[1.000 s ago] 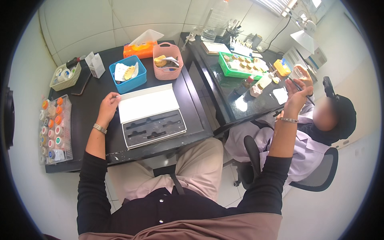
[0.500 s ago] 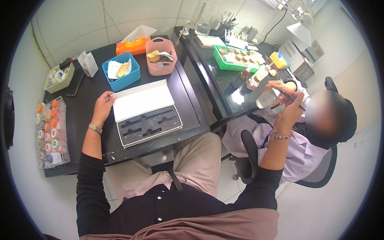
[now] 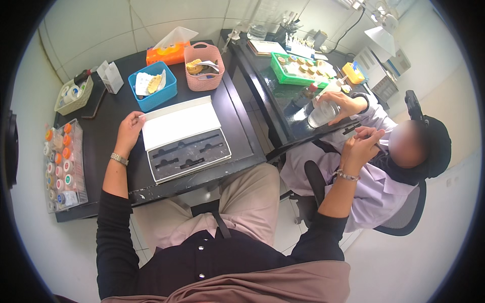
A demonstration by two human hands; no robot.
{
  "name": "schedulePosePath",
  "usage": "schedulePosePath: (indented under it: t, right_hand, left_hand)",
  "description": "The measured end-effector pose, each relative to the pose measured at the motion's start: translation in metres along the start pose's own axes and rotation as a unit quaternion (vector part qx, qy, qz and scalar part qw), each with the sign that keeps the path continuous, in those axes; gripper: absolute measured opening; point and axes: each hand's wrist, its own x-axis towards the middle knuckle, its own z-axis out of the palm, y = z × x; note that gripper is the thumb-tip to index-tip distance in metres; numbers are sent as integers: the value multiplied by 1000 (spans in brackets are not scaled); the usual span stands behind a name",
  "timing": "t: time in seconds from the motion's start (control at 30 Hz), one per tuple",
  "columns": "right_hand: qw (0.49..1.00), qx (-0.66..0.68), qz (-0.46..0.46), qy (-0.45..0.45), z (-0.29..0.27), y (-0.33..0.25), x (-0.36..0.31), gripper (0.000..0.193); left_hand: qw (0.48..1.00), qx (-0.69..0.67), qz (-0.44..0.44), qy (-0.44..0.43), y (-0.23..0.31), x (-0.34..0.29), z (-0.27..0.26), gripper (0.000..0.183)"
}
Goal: The person opens a white box to retrieve a dental tool, then picks up a dental mold and a blue silicone tray. They fit the tray onto the mold, inspect the alignment, and separate the two components. The person then places the mold into a container and reaches for a tool from a rack.
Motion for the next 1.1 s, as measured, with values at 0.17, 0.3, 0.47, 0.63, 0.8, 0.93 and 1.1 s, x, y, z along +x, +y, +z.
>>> schedulePosePath:
  t: [0.17,0.3,0.47,0.63,0.8,0.93,1.1]
  right_hand:
    - [989,-131,19,-64,-5,29,-20,54]
    - [963,-243,17,-112,0,58,-22,35]
    - [938,-318,-63,-124,36,50,-37,30]
    - [927,-358,-26,-105,51,52,-40,53]
    - [916,-389,-23,-92,57,90,-22,72]
    - [941,-311,18,-133,63,97,-12,70]
    - [946,-282,34,-156,65,82,-17,66]
  left_hand:
    - [1000,-3,-7,-3,7,-2,3,18]
    - [1000,-4,9,-2,-1,1,2,17]
    - [1000,-5,12,5,-6,2,1,18]
    - [1000,15,13,14,-5,2,1,18]
    - [999,27,7,19,1,-1,4,19]
    - [999,34,15,12,-4,2,2,19]
    - [999,23,29,10,-6,2,2,20]
